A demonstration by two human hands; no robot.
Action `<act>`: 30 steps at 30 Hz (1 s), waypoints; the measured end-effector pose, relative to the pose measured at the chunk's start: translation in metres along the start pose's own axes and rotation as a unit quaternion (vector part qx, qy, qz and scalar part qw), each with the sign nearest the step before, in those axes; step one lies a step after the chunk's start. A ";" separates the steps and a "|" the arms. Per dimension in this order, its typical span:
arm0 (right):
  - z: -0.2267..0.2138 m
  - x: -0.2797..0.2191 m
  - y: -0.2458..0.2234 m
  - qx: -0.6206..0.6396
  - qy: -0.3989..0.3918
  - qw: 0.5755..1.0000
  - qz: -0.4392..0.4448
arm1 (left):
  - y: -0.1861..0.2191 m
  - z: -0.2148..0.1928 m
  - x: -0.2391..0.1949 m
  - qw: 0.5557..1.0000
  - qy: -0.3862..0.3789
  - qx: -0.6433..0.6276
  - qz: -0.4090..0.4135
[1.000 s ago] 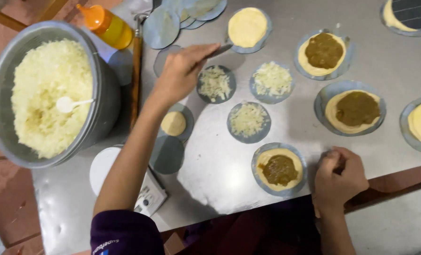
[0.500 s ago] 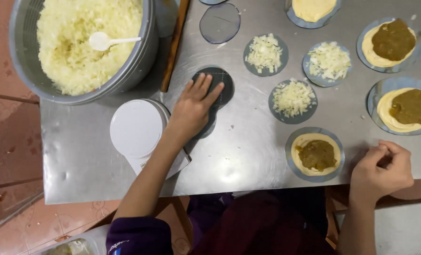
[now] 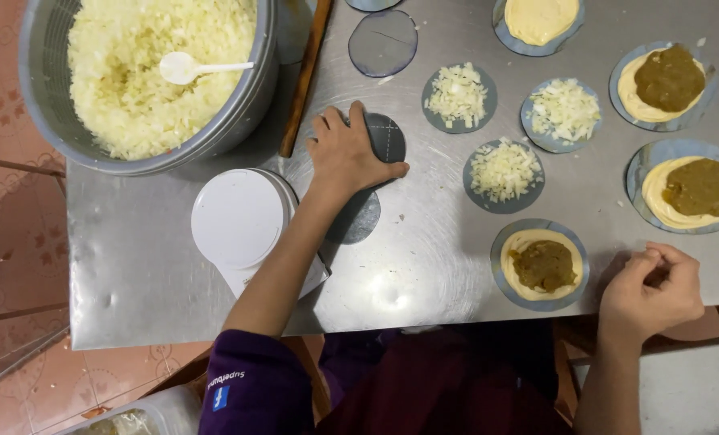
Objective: The person assembles food patties on a metal table by placing dough, a green filling, and shredded white ingredients into circular molds. They use a circular cutter to shape the dough and a spatula to transfer finished patties to a tray. The person also weighs the shredded ingredient on a digital scale.
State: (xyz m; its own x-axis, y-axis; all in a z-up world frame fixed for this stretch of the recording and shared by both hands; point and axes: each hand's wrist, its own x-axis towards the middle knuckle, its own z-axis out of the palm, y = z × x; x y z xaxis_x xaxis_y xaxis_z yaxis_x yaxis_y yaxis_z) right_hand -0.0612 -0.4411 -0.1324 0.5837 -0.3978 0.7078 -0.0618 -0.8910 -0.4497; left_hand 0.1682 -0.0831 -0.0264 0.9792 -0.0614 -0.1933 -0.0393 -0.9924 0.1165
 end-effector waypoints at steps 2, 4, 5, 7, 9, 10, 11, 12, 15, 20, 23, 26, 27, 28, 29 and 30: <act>-0.002 0.000 0.001 -0.011 0.003 1.000 -0.006 | 0.010 0.001 -0.010 1.000 -0.011 -0.003 -0.004; -0.002 0.001 -0.002 0.004 -0.006 1.000 -0.007 | 0.018 0.004 -0.017 1.000 -0.027 -0.008 0.009; -0.004 0.002 -0.006 0.002 -0.007 1.000 -0.006 | 0.024 0.005 -0.028 1.000 -0.029 -0.008 0.009; -0.006 0.008 -0.015 0.037 0.022 0.998 -0.036 | 0.038 0.005 -0.046 0.998 -0.047 0.012 0.047; -0.024 0.004 -0.046 0.070 0.057 0.993 -0.079 | 0.039 -0.009 -0.061 0.993 -0.100 -0.020 0.057; -0.031 0.003 -0.062 0.107 0.090 0.983 -0.122 | 0.038 -0.016 -0.067 0.985 -0.154 -0.050 0.063; -0.024 -0.007 -0.089 0.103 0.087 0.984 -0.116 | 0.041 -0.017 -0.067 0.984 -0.161 -0.047 0.066; -0.016 -0.017 -0.117 0.172 0.045 0.977 -0.117 | 0.042 -0.018 -0.067 0.986 -0.097 -0.076 0.112; 0.000 -0.017 -0.192 0.248 -0.117 0.950 -0.147 | 0.070 0.003 -0.065 0.975 0.027 -0.142 0.170; 0.019 -0.024 -0.220 0.207 -0.256 0.925 -0.191 | 0.079 0.051 -0.040 0.968 0.120 -0.045 0.216; 0.022 -0.028 -0.218 0.184 -0.278 0.928 -0.168 | 0.071 0.056 -0.038 0.975 0.053 -0.071 0.205; 0.028 -0.030 -0.220 0.134 -0.289 0.930 -0.183 | 0.068 0.056 -0.034 0.974 0.033 -0.076 0.212; 0.028 -0.032 -0.220 0.126 -0.285 0.933 -0.179 | 0.067 0.056 -0.035 0.972 0.035 -0.085 0.217; 0.029 -0.034 -0.219 0.118 -0.281 0.936 -0.175 | 0.067 0.055 -0.037 0.970 0.038 -0.093 0.221; 0.031 -0.039 -0.217 0.120 -0.284 0.935 -0.173 | 0.066 0.057 -0.035 0.971 0.035 -0.093 0.218; 0.033 -0.043 -0.215 0.107 -0.287 0.936 -0.175 | 0.066 0.059 -0.034 0.971 0.034 -0.087 0.221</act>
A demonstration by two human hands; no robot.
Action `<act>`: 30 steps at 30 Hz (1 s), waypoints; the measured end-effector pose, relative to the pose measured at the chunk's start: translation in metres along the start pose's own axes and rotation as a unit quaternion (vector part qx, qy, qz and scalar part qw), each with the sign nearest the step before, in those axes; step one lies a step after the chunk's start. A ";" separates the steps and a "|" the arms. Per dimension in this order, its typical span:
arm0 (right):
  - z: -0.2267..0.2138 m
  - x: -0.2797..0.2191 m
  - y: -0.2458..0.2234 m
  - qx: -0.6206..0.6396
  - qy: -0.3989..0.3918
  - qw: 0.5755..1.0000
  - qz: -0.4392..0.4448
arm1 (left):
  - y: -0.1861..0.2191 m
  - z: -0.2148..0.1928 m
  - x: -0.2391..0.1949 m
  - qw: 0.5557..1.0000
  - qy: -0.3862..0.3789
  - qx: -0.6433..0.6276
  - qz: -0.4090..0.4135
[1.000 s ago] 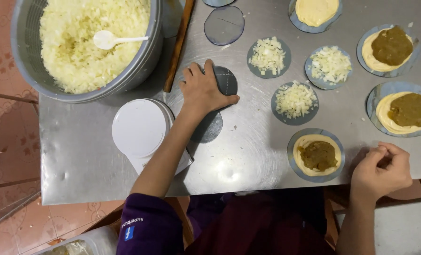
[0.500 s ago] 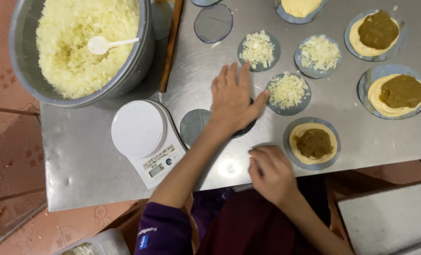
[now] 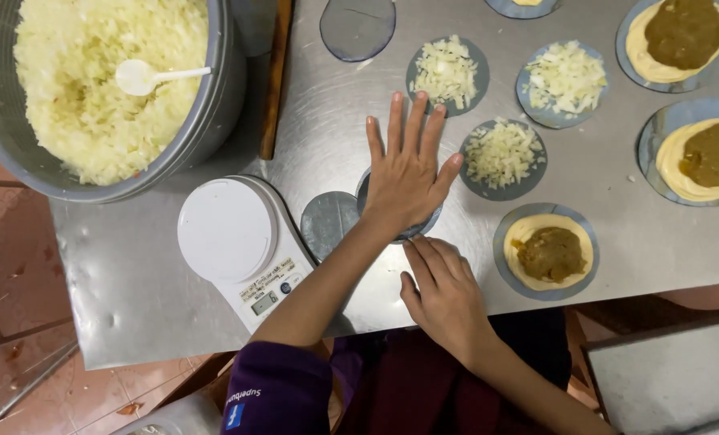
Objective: The person assembles food patties on a metal table by placing dough, a green filling, and shredded white ingredients into circular molds. They use a circular cutter to shape the dough and a spatula to transfer finished patties to a tray. The person also weighs the shredded ingredient on a digital scale.
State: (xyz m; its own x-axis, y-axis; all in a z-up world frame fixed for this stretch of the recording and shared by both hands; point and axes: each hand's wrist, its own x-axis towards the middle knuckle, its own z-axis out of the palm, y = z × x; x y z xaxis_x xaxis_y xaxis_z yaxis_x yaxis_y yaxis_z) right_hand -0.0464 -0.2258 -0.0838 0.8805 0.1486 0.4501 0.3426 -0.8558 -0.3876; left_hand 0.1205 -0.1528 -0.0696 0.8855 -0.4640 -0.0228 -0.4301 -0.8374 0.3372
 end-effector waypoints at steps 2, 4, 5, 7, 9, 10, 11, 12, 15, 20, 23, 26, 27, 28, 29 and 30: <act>0.001 0.000 0.002 -0.011 -0.008 1.000 0.003 | 0.000 0.002 0.001 1.000 -0.004 0.005 0.000; -0.002 0.005 0.004 -0.008 -0.011 1.000 -0.009 | 0.001 0.002 0.001 1.000 0.015 0.007 0.006; -0.003 0.006 0.003 -0.006 -0.013 1.000 -0.009 | 0.002 0.002 0.001 1.000 0.014 0.007 0.004; -0.006 0.007 0.003 -0.012 -0.025 1.000 -0.010 | 0.005 0.004 -0.001 0.999 0.044 0.012 0.004; -0.002 0.007 0.005 -0.015 -0.027 0.999 -0.012 | 0.004 0.007 0.001 0.998 0.057 0.026 0.000; -0.002 0.005 0.005 -0.019 -0.027 0.999 -0.015 | 0.005 0.009 0.000 0.997 0.071 0.041 -0.002; 0.000 0.004 0.005 -0.019 -0.029 0.999 -0.017 | 0.002 0.014 0.000 0.997 0.071 0.040 -0.005; 0.000 0.002 0.005 -0.016 -0.029 0.999 -0.015 | -0.001 0.018 0.000 0.996 0.083 0.016 0.005; -0.001 0.003 0.003 -0.011 -0.021 1.000 -0.016 | -0.011 0.010 -0.004 0.983 0.129 -0.126 0.024; -0.005 0.002 0.004 -0.016 -0.022 1.000 -0.006 | 0.003 -0.012 -0.074 0.975 0.146 -0.168 0.018; -0.002 -0.001 0.007 -0.002 -0.055 0.998 0.004 | 0.012 0.009 -0.099 0.995 0.079 -0.058 0.006; -0.007 0.003 0.003 0.024 -0.030 0.999 -0.006 | 0.018 -0.001 -0.102 0.998 0.007 -0.069 -0.005; -0.004 0.006 0.003 0.031 -0.019 0.999 -0.008 | 0.018 -0.005 -0.099 0.998 -0.002 -0.068 -0.009; -0.003 0.008 0.002 0.038 -0.008 0.999 -0.011 | 0.018 -0.008 -0.097 0.998 -0.010 -0.067 -0.014; -0.004 0.010 0.002 0.040 -0.009 0.999 -0.012 | 0.018 -0.013 -0.095 0.998 -0.010 -0.066 -0.016; -0.005 0.012 0.002 0.039 -0.008 0.999 -0.015 | 0.019 -0.018 -0.093 0.997 -0.045 -0.064 -0.023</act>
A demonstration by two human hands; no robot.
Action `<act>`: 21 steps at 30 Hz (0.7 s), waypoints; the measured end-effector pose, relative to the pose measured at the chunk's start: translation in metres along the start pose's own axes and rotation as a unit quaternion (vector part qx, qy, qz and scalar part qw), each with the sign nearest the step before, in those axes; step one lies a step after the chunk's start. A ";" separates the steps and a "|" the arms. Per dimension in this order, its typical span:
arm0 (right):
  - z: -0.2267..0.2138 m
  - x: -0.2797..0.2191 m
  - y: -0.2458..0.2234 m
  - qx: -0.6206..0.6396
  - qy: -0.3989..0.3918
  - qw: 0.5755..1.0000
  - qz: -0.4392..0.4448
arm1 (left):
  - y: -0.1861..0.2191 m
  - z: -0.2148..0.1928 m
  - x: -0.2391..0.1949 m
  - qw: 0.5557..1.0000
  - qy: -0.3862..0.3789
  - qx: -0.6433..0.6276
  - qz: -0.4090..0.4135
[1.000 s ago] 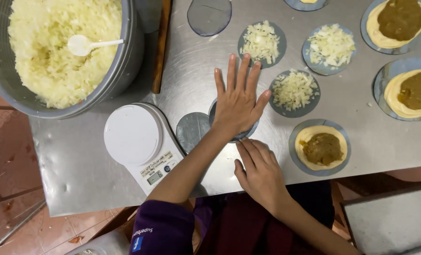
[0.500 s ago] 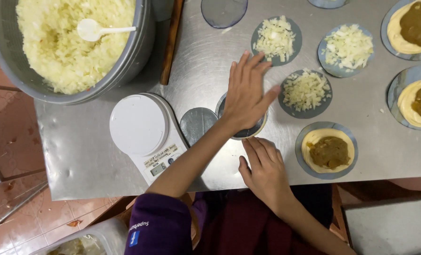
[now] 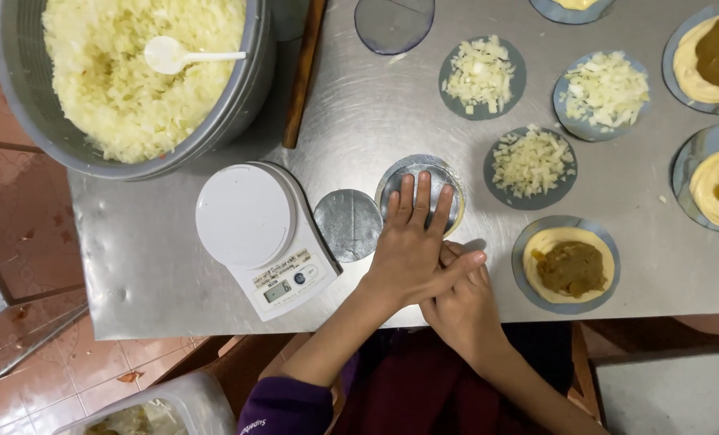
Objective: The person assembles food patties on a metal table by placing dough, a green filling, and shredded white ingredients into circular molds. They use a circular cutter to shape the dough and a spatula to transfer finished patties to a tray. The person also weighs the shredded ingredient on a digital scale.
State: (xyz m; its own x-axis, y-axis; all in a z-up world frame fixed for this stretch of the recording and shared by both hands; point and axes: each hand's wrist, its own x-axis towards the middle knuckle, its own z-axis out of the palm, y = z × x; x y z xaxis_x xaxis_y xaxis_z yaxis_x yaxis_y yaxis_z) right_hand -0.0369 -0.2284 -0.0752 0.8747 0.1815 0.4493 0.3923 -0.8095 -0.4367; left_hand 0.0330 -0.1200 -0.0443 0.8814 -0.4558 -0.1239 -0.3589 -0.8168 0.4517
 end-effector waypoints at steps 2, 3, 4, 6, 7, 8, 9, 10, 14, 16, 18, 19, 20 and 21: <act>0.000 -0.003 0.001 0.000 -0.001 1.000 -0.004 | 0.000 -0.005 0.003 0.999 -0.035 0.001 -0.011; 0.002 -0.007 0.003 -0.011 -0.007 1.000 -0.001 | -0.001 -0.005 0.004 0.999 -0.042 0.002 -0.011; 0.003 -0.011 0.004 -0.021 -0.012 1.000 0.003 | -0.002 -0.006 0.005 0.999 -0.050 0.004 -0.012; 0.005 -0.014 0.003 -0.026 -0.014 1.000 0.007 | -0.003 -0.013 0.009 0.998 -0.059 0.010 -0.018; 0.006 -0.014 0.002 -0.032 -0.012 0.999 0.012 | -0.004 -0.018 0.012 0.997 -0.068 0.019 -0.020; 0.008 -0.017 0.003 -0.032 -0.010 0.999 0.012 | -0.002 -0.029 0.016 0.997 -0.067 0.021 -0.020; 0.010 -0.019 0.004 -0.045 -0.018 0.999 0.012 | 0.001 -0.040 0.020 0.993 -0.111 0.027 -0.029; 0.012 -0.021 0.004 -0.058 -0.027 0.998 0.012 | 0.005 -0.051 0.025 0.987 -0.156 0.033 -0.038; 0.001 -0.012 0.000 -0.066 0.013 0.998 0.000 | 0.000 -0.072 0.053 0.976 -0.206 0.064 -0.033; -0.002 -0.011 0.002 0.024 0.003 1.000 0.011 | -0.001 -0.090 0.066 0.982 -0.177 0.058 -0.026; -0.019 -0.014 0.017 0.096 0.010 0.994 0.044 | -0.041 -0.054 0.063 0.993 -0.084 0.086 0.016; -0.026 -0.014 0.023 0.171 0.015 0.982 0.083 | -0.063 -0.038 0.064 0.992 0.001 0.114 0.057; -0.028 -0.015 0.034 0.172 0.020 0.981 0.083 | -0.058 -0.039 0.048 0.991 0.002 0.118 0.060; -0.031 -0.018 0.045 0.178 0.035 0.978 0.102 | -0.053 -0.037 0.032 0.990 -0.011 0.128 0.064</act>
State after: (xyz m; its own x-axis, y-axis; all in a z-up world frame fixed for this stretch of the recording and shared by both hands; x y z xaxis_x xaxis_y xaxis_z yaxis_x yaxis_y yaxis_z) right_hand -0.0443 -0.2853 -0.0791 0.9285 -0.0135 0.3712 0.2961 -0.5762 -0.7618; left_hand 0.0912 -0.0781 -0.0390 0.8180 -0.5662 -0.1012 -0.5353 -0.8138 0.2260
